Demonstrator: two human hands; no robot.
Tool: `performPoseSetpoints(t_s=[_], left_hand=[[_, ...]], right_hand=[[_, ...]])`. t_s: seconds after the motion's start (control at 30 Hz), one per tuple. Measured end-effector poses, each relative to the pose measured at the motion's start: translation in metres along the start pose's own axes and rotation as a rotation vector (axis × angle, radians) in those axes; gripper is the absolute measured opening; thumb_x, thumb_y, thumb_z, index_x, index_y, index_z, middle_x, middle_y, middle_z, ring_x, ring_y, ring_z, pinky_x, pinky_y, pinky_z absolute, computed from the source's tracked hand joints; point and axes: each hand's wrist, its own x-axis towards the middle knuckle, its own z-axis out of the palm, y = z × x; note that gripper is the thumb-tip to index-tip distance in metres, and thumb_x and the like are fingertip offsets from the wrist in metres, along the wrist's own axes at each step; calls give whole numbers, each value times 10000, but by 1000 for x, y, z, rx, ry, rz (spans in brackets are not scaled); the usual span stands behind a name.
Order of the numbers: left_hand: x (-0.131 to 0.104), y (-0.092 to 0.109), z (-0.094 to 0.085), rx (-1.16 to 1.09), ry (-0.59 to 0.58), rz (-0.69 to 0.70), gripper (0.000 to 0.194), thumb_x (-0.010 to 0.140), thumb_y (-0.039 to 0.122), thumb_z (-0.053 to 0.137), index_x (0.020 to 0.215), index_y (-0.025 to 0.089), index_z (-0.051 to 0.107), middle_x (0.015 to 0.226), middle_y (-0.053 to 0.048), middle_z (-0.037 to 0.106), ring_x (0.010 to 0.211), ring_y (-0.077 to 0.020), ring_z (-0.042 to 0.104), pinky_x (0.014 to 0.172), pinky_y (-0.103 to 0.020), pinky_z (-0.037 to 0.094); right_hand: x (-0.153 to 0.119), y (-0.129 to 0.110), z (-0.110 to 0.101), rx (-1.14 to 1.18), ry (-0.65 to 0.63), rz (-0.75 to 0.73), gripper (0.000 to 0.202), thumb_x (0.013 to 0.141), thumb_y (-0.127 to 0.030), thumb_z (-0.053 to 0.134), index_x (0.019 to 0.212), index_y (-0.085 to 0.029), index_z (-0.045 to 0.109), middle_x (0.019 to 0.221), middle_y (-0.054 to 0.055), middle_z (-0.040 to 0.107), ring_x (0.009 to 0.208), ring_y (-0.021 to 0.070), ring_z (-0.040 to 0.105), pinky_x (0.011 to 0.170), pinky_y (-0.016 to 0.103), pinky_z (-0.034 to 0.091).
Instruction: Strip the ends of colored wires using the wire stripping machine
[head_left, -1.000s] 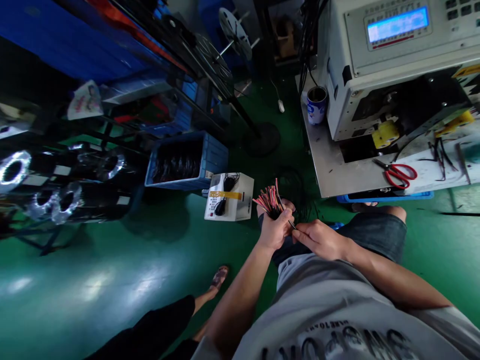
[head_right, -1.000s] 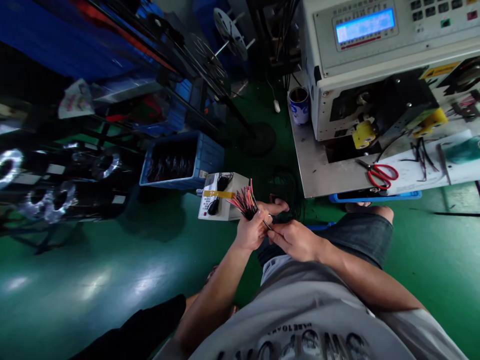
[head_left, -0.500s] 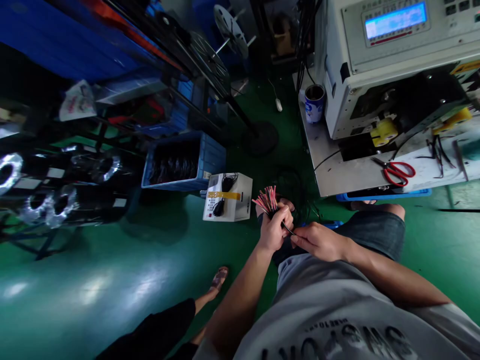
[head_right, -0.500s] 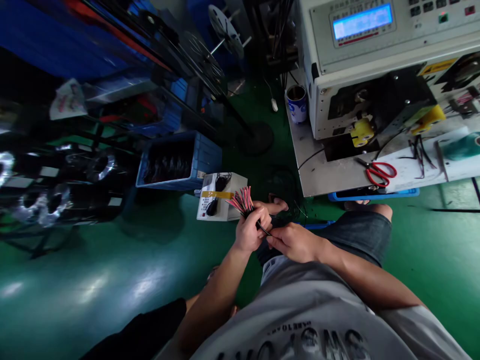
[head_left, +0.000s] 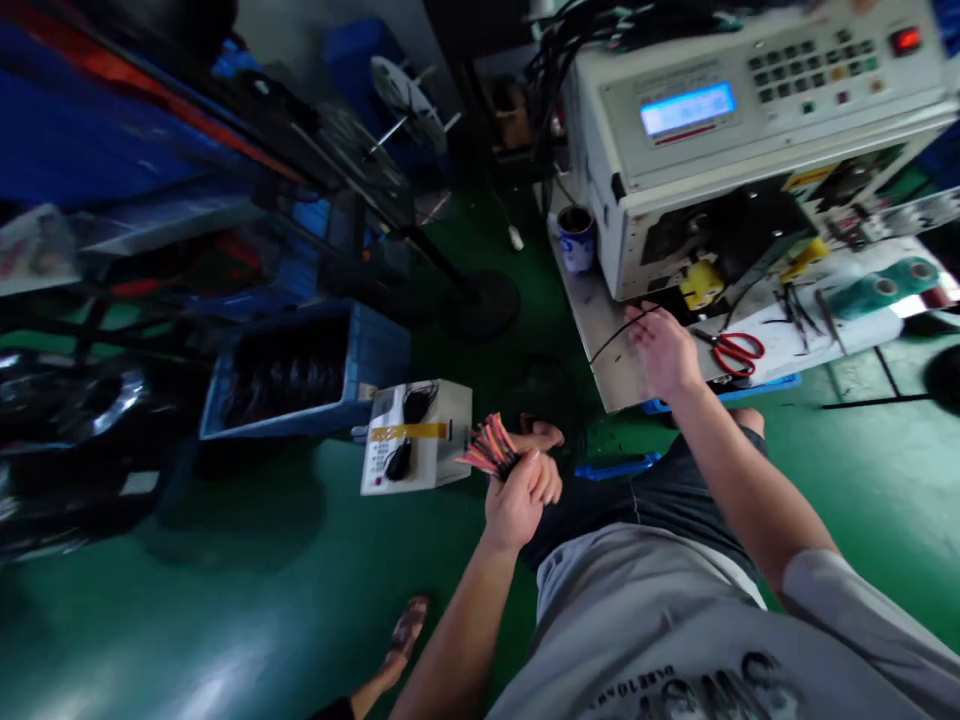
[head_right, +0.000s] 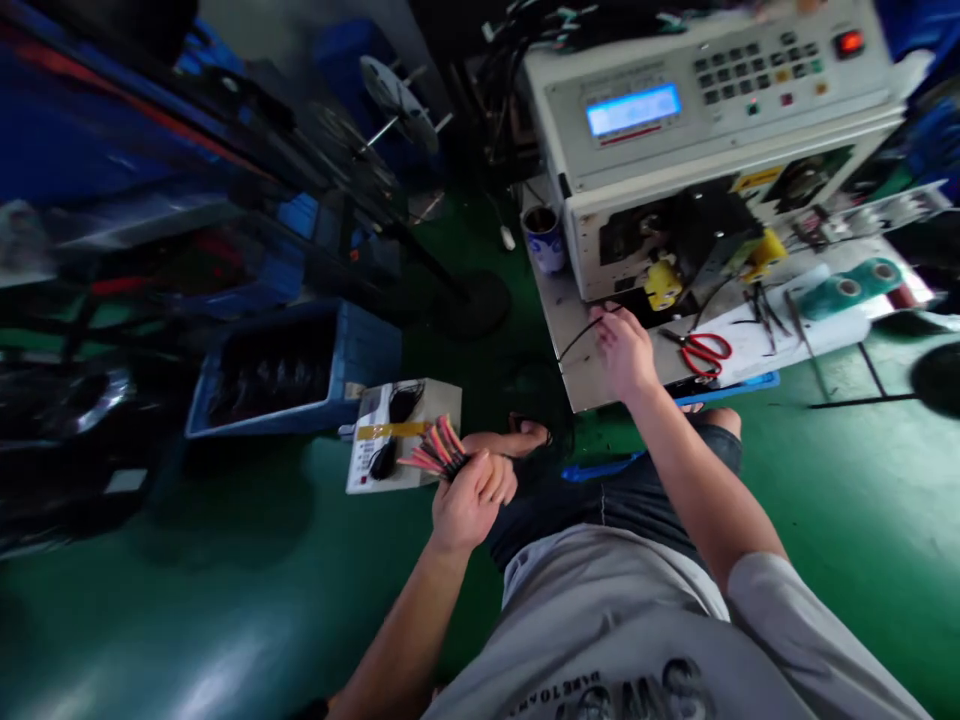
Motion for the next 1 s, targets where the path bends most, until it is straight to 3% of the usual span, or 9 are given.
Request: performPoseSetpoints(t_s=[0.1, 0.27, 0.57, 0.7, 0.8, 0.9, 1.0], left_hand=[[-3, 0, -5, -73, -39, -101, 661, 952, 507, 760, 548, 206, 332, 465, 49, 289, 433, -95, 249, 458, -271, 244], [-4, 0, -10, 7, -26, -146, 699, 953, 547, 750, 526, 202, 317, 444, 49, 271, 432, -84, 239, 459, -264, 230], [2, 2, -3, 72, -31, -126, 717, 944, 574, 756, 512, 202, 322, 430, 64, 237, 394, -65, 203, 417, -241, 190], [2, 3, 0, 46, -5, -107, 710, 948, 532, 772, 519, 201, 314, 421, 68, 249, 380, -57, 227, 414, -227, 202], [1, 4, 4, 15, 11, -94, 692, 908, 540, 824, 551, 207, 333, 428, 78, 275, 379, -56, 248, 409, -214, 219], [3, 4, 5, 15, 30, -91, 649, 851, 574, 875, 615, 220, 386, 419, 97, 303, 363, -56, 245, 389, -205, 226], [5, 4, 1, 30, 29, -80, 616, 818, 604, 893, 648, 224, 439, 414, 105, 327, 352, -54, 253, 371, -202, 222]], right_hand=[[3, -2, 12, 94, 7, 32, 269, 839, -327, 719, 1086, -238, 661, 1066, 20, 816, 1026, 175, 762, 900, 298, 583], [4, 0, 19, 152, 76, 51, 254, 882, -356, 711, 1083, -207, 667, 1033, 47, 822, 1004, 183, 777, 840, 283, 589], [14, -13, 18, 241, 135, 72, 228, 983, -410, 675, 1019, -188, 640, 850, 48, 784, 809, 196, 777, 819, 352, 646], [15, -13, 17, 180, 131, 35, 284, 1015, -489, 628, 958, -211, 615, 782, 14, 727, 753, 171, 735, 807, 345, 639], [-1, 2, 21, 18, 40, -11, 342, 1046, -564, 564, 973, -233, 607, 745, -18, 653, 704, 150, 665, 788, 329, 613], [-44, 25, 26, -86, -89, 23, 386, 1051, -612, 563, 970, -241, 631, 685, -32, 598, 643, 147, 591, 691, 301, 554], [-102, 39, 25, -307, -404, 116, 443, 1021, -645, 622, 884, -228, 675, 612, -21, 578, 565, 152, 519, 575, 296, 459]])
